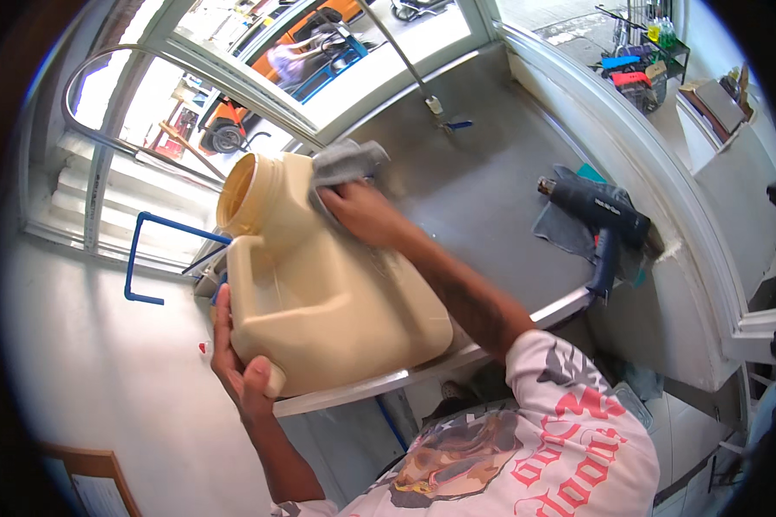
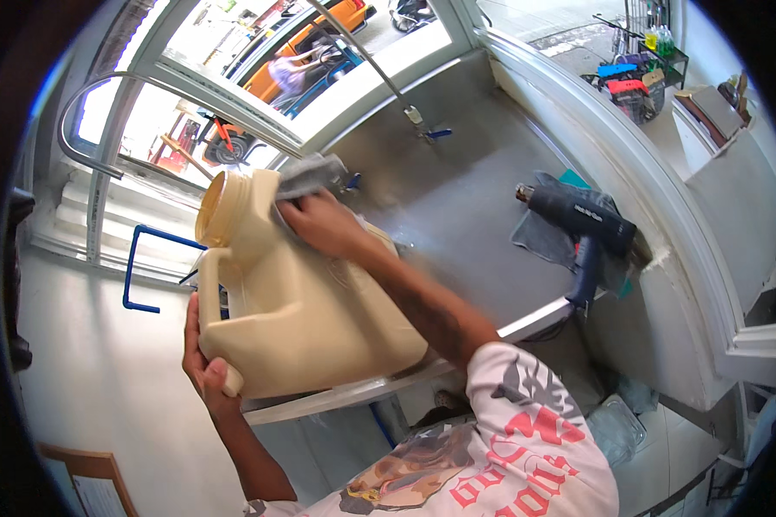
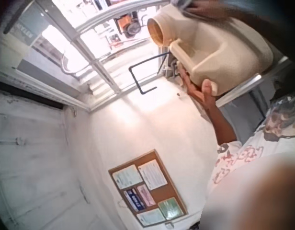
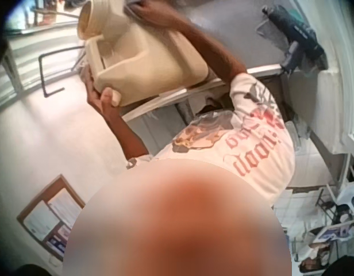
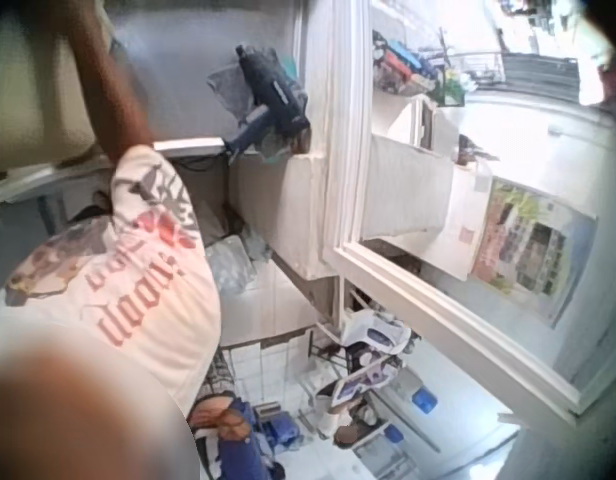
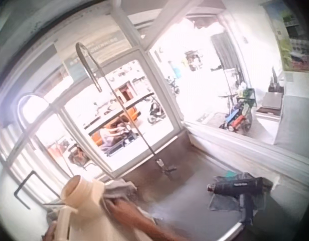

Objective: The person wipes a large beige plastic container with a cloth, then uses a heat gun to soften and attach green plastic pieces to the container's spout and base. The person repeatedly wipes the container and the surrounding stainless steel counter while another person stands nearby.

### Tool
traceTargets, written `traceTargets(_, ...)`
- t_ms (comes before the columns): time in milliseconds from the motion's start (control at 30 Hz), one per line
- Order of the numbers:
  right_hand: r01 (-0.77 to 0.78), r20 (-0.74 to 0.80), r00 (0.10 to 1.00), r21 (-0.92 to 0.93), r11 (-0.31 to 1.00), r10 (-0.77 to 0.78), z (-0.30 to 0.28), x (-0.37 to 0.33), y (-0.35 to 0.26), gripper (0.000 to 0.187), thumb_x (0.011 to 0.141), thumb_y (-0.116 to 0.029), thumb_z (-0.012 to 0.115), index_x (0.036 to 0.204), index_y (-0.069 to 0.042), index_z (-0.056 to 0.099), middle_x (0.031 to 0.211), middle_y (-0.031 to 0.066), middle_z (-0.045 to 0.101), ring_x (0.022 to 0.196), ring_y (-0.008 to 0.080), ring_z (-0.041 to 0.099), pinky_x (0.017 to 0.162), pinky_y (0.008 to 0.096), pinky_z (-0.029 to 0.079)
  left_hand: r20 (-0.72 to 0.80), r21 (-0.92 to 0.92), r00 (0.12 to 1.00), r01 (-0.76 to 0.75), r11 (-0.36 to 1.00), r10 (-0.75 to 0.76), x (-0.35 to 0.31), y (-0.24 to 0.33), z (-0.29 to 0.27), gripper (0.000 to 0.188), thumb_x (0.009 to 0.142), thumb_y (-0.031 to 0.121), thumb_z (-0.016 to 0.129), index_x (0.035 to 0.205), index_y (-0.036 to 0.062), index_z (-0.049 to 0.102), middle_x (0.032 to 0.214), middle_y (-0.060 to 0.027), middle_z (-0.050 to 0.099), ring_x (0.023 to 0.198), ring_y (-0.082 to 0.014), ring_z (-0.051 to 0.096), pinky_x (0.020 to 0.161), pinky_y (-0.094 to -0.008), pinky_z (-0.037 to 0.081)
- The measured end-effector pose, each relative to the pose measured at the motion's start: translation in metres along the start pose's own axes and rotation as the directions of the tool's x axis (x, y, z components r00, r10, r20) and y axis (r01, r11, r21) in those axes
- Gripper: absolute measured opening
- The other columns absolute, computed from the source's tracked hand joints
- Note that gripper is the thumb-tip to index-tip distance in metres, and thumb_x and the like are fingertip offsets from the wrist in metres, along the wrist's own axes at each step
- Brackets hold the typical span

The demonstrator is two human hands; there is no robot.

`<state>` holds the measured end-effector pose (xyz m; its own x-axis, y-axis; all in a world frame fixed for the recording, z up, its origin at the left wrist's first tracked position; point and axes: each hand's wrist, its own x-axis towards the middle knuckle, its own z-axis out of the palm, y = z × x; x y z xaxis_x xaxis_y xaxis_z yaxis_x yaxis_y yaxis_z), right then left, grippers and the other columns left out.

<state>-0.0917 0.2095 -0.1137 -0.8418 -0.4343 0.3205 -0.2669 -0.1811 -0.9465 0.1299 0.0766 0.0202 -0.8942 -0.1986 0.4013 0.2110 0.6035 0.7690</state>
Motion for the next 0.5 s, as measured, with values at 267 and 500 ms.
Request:
traceTargets(267,-0.389,0.636,0.772,0.469,0.793,0.003,-0.007,0.167,0.035,0.047,0.103,-0.038,0.045,0.137,-0.008,0.055,0.12,0.0087,0.067,0.111,0.0168,0.06,0.101,0.0333,0.045,-0.058,0.059,0.997,0.055,0.997,-0.051,0.006,0.0,0.007,0.114,0.069,0.064,0.062,0.151,-0.0083,0.031,0.126,-0.0219,0.06,0.106,-0.0261,0.064,0.09,-0.0375,0.053)
traceTargets(500,-0.373,0.577,0.807,0.339,0.864,0.122,-0.019,0.106,0.183,0.045,0.105,-0.036,0.043,0.137,-0.006,0.055,0.124,0.0077,0.065,0.112,0.015,0.06,0.101,0.0335,0.045,-0.092,0.021,0.989,0.115,0.993,-0.113,0.003,0.001,0.01,0.117,0.069,0.069,0.067,0.149,-0.0095,0.035,0.117,-0.0203,0.064,0.106,-0.0267,0.064,0.092,-0.0377,0.052)
